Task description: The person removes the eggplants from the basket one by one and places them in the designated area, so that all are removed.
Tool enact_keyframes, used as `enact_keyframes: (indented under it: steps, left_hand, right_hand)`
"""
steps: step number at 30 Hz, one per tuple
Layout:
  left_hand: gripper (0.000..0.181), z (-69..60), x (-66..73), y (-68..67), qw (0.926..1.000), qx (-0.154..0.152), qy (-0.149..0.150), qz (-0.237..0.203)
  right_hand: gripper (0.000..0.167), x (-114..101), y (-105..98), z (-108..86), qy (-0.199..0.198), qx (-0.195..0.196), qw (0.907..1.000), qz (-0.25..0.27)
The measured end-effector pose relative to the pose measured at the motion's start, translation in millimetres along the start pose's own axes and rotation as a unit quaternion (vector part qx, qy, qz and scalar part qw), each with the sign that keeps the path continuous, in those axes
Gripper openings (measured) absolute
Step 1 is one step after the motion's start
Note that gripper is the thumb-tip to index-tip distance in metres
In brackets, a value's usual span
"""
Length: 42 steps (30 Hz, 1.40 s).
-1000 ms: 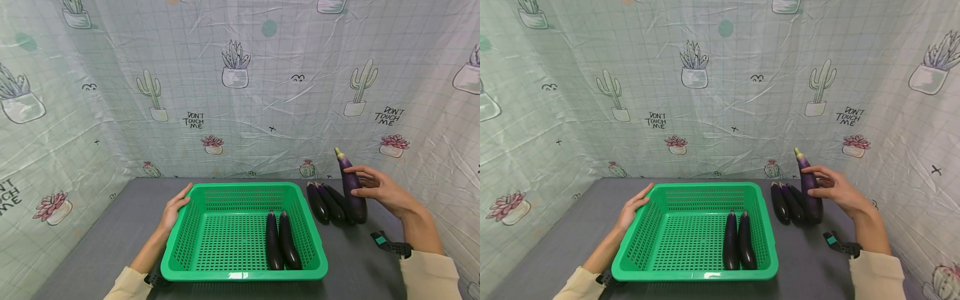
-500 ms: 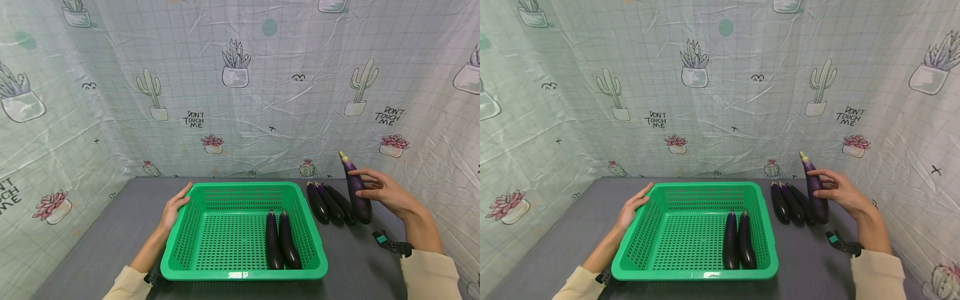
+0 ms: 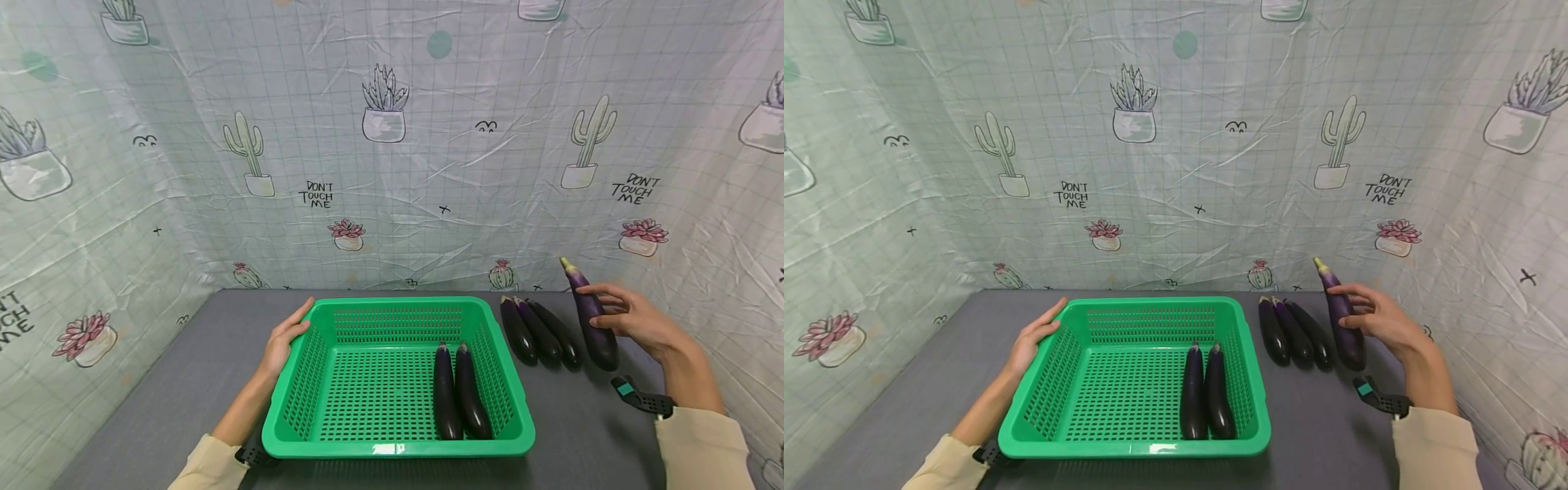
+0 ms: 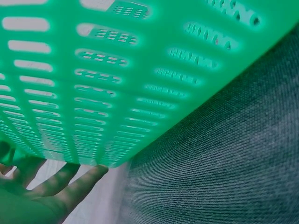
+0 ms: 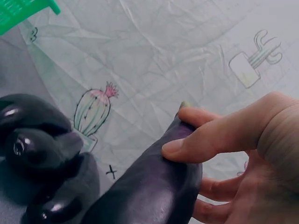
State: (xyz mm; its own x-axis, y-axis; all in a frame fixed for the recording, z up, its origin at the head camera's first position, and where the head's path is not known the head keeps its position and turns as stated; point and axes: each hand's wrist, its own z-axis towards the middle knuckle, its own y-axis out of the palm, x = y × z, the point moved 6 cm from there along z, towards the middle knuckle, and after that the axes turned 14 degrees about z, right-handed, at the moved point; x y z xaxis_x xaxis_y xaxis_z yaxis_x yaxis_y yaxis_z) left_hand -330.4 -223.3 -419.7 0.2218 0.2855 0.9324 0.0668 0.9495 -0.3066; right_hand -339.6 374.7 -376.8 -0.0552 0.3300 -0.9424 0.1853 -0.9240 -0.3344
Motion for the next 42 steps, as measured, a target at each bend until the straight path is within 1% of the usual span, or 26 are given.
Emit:
enact_keyframes:
  steps: [6, 11, 17, 20, 24, 29, 35, 38, 42]
  left_hand:
    - [0.056, 0.0, -0.4, -0.3, 0.9999, -0.003, 0.0, 0.013]
    - [0.057, 0.9, -1.7, -0.2, 0.9999, -0.006, -0.006, 0.012]
    - [0.057, 1.1, -1.8, -0.2, 0.9999, -0.005, -0.005, 0.008]
    - [0.056, 0.4, -1.6, -0.3, 0.9999, -0.006, -0.003, 0.008]
    - [0.056, 0.3, -0.9, -0.4, 0.9999, -0.005, -0.001, 0.01]
    - [0.058, 0.8, -0.3, 0.1, 0.9999, -0.004, 0.001, 0.011]
    - [0.058, -0.2, -0.1, 0.3, 1.0, -0.004, -0.003, 0.003]
    - [0.057, -0.6, 0.5, 0.2, 1.0, -0.005, -0.001, 0.003]
    - [0.056, -0.5, 1.1, 0.5, 1.0, -0.007, 0.002, 0.0]
  right_hand:
    - [0.059, 10.2, -2.7, 3.3, 0.006, 0.001, 0.9999, -0.01]
    - [0.061, 17.9, -2.6, 5.7, 0.013, 0.003, 0.9998, -0.013]
    - [0.06, 26.2, -0.9, 8.1, 0.014, 0.0, 0.9998, -0.013]
    - [0.06, 30.7, -0.1, 9.1, 0.027, 0.0, 0.9996, -0.009]
    - [0.061, 34.2, 0.4, 9.5, 0.039, -0.003, 0.9992, -0.007]
    - [0.06, 37.6, -0.6, 9.8, 0.043, -0.004, 0.999, -0.008]
    - [0.055, 42.0, -1.3, 10.3, 0.05, -0.003, 0.9988, -0.006]
    - [0.053, 43.2, -1.1, 10.7, 0.047, 0.0, 0.9988, -0.012]
    - [0.054, 43.6, -0.2, 11.7, 0.031, 0.007, 0.9989, -0.036]
